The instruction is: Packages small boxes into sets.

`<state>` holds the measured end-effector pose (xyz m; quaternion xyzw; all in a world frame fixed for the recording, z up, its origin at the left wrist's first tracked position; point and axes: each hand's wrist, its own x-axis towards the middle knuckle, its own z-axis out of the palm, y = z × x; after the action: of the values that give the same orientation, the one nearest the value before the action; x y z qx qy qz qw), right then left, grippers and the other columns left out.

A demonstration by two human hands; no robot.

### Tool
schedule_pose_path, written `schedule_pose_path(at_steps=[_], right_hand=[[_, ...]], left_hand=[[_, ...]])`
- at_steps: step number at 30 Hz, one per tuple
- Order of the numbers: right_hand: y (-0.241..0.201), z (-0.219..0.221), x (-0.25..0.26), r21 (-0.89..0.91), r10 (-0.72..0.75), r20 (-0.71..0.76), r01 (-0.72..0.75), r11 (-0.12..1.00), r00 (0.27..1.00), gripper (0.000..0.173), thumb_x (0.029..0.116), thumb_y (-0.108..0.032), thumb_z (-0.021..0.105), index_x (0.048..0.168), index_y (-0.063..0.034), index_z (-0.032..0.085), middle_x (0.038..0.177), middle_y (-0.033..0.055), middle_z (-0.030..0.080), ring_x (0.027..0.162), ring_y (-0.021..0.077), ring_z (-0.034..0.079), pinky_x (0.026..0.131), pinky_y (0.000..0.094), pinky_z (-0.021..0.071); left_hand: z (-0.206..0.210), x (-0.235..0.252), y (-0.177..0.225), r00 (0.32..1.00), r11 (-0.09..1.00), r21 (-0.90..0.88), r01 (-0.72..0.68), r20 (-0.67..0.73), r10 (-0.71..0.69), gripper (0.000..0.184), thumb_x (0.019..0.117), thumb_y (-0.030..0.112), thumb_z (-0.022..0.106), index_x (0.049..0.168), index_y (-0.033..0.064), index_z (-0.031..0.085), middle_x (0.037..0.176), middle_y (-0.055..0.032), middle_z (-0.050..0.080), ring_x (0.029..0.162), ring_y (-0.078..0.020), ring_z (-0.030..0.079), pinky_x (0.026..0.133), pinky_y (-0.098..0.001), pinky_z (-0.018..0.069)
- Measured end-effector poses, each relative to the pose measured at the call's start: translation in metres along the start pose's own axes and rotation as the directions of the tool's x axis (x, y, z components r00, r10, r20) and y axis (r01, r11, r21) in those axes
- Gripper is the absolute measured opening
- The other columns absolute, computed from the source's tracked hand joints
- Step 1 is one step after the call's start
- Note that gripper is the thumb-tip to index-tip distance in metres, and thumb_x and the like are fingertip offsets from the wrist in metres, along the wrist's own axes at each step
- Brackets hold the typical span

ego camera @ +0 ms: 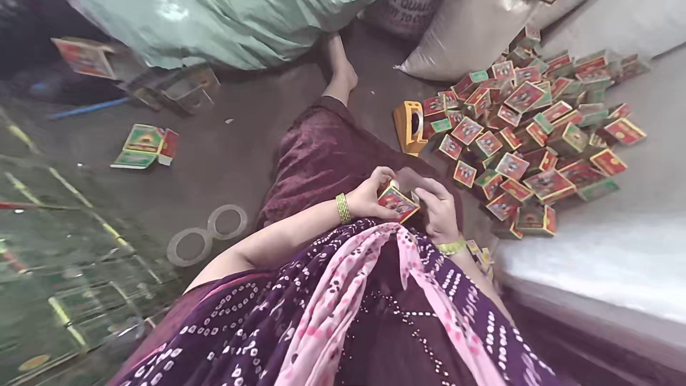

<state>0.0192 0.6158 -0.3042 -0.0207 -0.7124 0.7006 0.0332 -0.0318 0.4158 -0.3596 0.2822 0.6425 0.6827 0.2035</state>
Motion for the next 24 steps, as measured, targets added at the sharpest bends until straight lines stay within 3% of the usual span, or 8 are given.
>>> schedule_pose_path(at_steps=[2,4,6,9,14,18,22,24], right_hand=[[-0.003,-0.011,0.004,-0.137,-0.170,0.149,0.191,0.972,0.974,0.021,0.0982,-0.013,0.060,0.095,-0.0024,0.079,0.103,0.0092,0.076,0.103,0.0189,0.070,0.095,0.0367,0.0568],[-0.006,-0.011,0.006,-0.217,-0.230,0.237,0.282,0.935,0.944,0.010,0.0912,-0.012,0.076,0.085,-0.0047,0.078,0.099,0.0093,0.076,0.104,0.0218,0.072,0.096,0.0381,0.0593],[-0.010,-0.008,0.008,-0.300,-0.231,0.266,0.308,0.903,0.936,0.012,0.0860,-0.012,0.083,0.095,-0.0041,0.080,0.102,0.0090,0.076,0.101,0.0197,0.073,0.090,0.0346,0.0620],[-0.013,-0.006,0.007,-0.457,-0.265,0.336,0.403,0.793,0.904,0.020,0.0921,-0.015,0.077,0.109,-0.0047,0.079,0.108,0.0077,0.076,0.100,0.0137,0.072,0.089,0.0303,0.0621],[-0.011,-0.015,0.015,-0.388,-0.276,0.311,0.387,0.836,0.909,0.012,0.0916,-0.010,0.077,0.102,-0.0047,0.081,0.099,0.0057,0.078,0.094,0.0128,0.073,0.087,0.0304,0.0619],[-0.011,-0.015,0.016,-0.379,-0.265,0.377,0.409,0.830,0.887,0.013,0.0935,-0.008,0.072,0.103,-0.0035,0.080,0.100,0.0072,0.076,0.095,0.0134,0.072,0.086,0.0302,0.0619],[-0.014,-0.015,0.011,-0.503,-0.270,0.458,0.497,0.707,0.847,0.028,0.0954,-0.009,0.056,0.111,-0.0081,0.079,0.115,0.0078,0.073,0.116,0.0177,0.065,0.100,0.0370,0.0546],[-0.013,-0.010,0.008,-0.562,-0.292,0.503,0.565,0.605,0.813,0.028,0.0978,-0.011,0.056,0.114,-0.0087,0.079,0.116,0.0077,0.073,0.116,0.0177,0.065,0.101,0.0360,0.0546]], left_hand=[[-0.002,0.001,0.002,0.999,0.998,-0.056,0.025,-0.040,-0.028,0.107,0.0616,0.017,0.096,0.145,0.0066,0.030,0.122,-0.0096,0.067,0.108,-0.0168,0.070,0.095,-0.0387,0.0595],[-0.001,0.000,0.000,0.999,0.997,-0.070,0.021,-0.048,-0.025,0.111,0.0598,0.017,0.096,0.146,0.0070,0.028,0.122,-0.0099,0.067,0.107,-0.0176,0.070,0.094,-0.0391,0.0598],[-0.001,0.001,-0.002,0.998,0.999,-0.053,0.010,-0.054,-0.013,0.111,0.0596,0.018,0.097,0.146,0.0066,0.028,0.121,-0.0100,0.067,0.106,-0.0168,0.070,0.094,-0.0384,0.0599],[-0.001,0.001,-0.002,0.998,0.999,-0.036,0.029,-0.059,-0.031,0.110,0.0602,0.019,0.096,0.147,0.0078,0.029,0.121,-0.0086,0.067,0.105,-0.0148,0.070,0.093,-0.0365,0.0598],[-0.001,0.000,-0.001,0.999,0.999,-0.041,0.028,-0.030,-0.029,0.109,0.0596,0.017,0.096,0.146,0.0085,0.031,0.121,-0.0080,0.067,0.106,-0.0150,0.069,0.093,-0.0372,0.0598],[-0.002,0.001,-0.003,0.999,0.999,-0.014,0.033,-0.020,-0.033,0.108,0.0606,0.019,0.097,0.146,0.0085,0.032,0.120,-0.0084,0.067,0.104,-0.0152,0.070,0.091,-0.0371,0.0603],[-0.001,0.000,-0.002,0.996,0.996,-0.043,0.077,-0.042,-0.079,0.101,0.0630,0.016,0.095,0.145,0.0107,0.036,0.119,-0.0080,0.067,0.103,-0.0159,0.070,0.090,-0.0374,0.0607],[0.000,0.000,-0.001,0.993,0.994,-0.044,0.103,-0.048,-0.105,0.097,0.0644,0.015,0.094,0.144,0.0122,0.038,0.117,-0.0072,0.067,0.100,-0.0150,0.070,0.088,-0.0368,0.0609]])
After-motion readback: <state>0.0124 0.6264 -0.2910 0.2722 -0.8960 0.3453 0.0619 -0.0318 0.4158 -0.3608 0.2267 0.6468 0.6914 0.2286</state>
